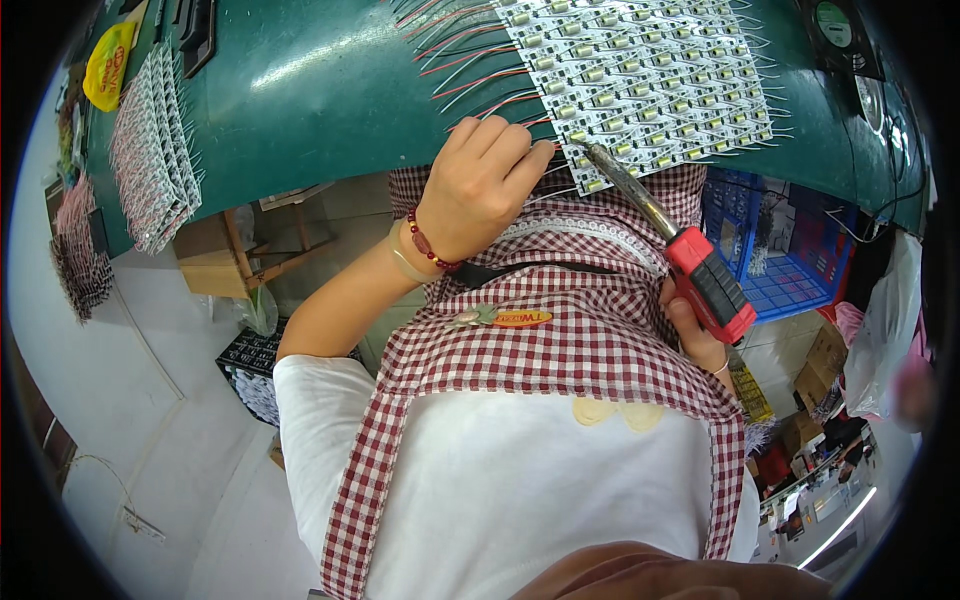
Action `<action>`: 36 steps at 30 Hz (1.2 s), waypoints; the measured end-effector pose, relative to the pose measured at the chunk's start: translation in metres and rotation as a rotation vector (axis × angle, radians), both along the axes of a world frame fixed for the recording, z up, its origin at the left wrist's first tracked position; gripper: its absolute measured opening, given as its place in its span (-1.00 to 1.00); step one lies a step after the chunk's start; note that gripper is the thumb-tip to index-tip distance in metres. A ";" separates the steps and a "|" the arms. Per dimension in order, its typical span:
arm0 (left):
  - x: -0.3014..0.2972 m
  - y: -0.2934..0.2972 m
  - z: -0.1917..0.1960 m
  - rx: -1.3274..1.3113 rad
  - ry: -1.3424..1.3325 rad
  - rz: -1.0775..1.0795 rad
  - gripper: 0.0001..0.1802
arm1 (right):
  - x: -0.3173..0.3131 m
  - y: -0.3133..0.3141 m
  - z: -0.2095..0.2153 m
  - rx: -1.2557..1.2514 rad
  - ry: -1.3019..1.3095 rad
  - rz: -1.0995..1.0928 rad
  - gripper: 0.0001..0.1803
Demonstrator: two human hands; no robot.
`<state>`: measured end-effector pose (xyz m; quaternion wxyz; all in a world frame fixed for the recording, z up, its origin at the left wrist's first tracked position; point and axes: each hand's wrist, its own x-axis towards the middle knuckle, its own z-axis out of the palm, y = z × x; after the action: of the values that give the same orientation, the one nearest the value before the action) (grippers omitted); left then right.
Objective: The person attaches wires to an LED board by picking up wires by hand and soldering them onto the board with a soldering tool.
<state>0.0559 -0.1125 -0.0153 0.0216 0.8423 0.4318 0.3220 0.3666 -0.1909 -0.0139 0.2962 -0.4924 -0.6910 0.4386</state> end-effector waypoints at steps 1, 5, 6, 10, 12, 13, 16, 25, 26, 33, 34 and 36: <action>0.000 0.000 0.000 0.000 0.001 -0.001 -0.76 | 0.001 0.000 -0.001 0.015 -0.053 0.024 -0.80; 0.000 -0.002 0.004 -0.007 0.035 0.024 -0.75 | 0.001 0.001 0.003 0.015 -0.069 0.028 -0.80; -0.001 -0.002 0.006 -0.014 0.051 0.033 -0.76 | 0.002 0.000 0.003 0.016 -0.068 0.027 -0.80; -0.010 -0.008 0.020 -0.016 0.117 0.065 -0.76 | 0.005 -0.004 0.003 -0.020 0.003 -0.049 -0.80; -0.020 -0.015 0.033 -0.106 0.232 0.121 -0.78 | 0.009 -0.008 -0.002 -0.035 0.024 -0.086 -0.80; -0.028 -0.019 0.042 -0.187 0.287 0.143 -0.80 | 0.015 -0.014 -0.011 0.022 -0.130 -0.122 -0.80; -0.047 -0.036 0.064 -0.317 0.467 0.262 -0.81 | 0.019 -0.018 -0.009 -0.017 -0.027 -0.182 -0.79; 0.009 -0.021 0.021 -0.143 -0.085 0.033 -0.72 | 0.019 -0.010 -0.007 -0.106 0.057 -0.067 -0.79; 0.011 -0.019 0.013 -0.112 -0.086 0.045 -0.73 | 0.019 -0.010 -0.007 -0.072 -0.025 -0.022 -0.79; 0.016 -0.015 -0.002 -0.076 -0.082 0.058 -0.75 | 0.014 -0.013 -0.007 -0.163 -0.132 -0.042 -0.82; 0.016 -0.015 -0.002 -0.077 -0.082 0.057 -0.75 | 0.013 -0.011 -0.006 -0.140 -0.080 -0.028 -0.81; 0.016 -0.015 -0.003 -0.089 -0.082 0.050 -0.74 | 0.011 -0.008 -0.005 -0.118 -0.026 -0.013 -0.81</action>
<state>0.0717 -0.1271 -0.0179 0.0685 0.8155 0.4653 0.3372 0.3774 -0.1988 -0.0185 0.2603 -0.5192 -0.6645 0.4702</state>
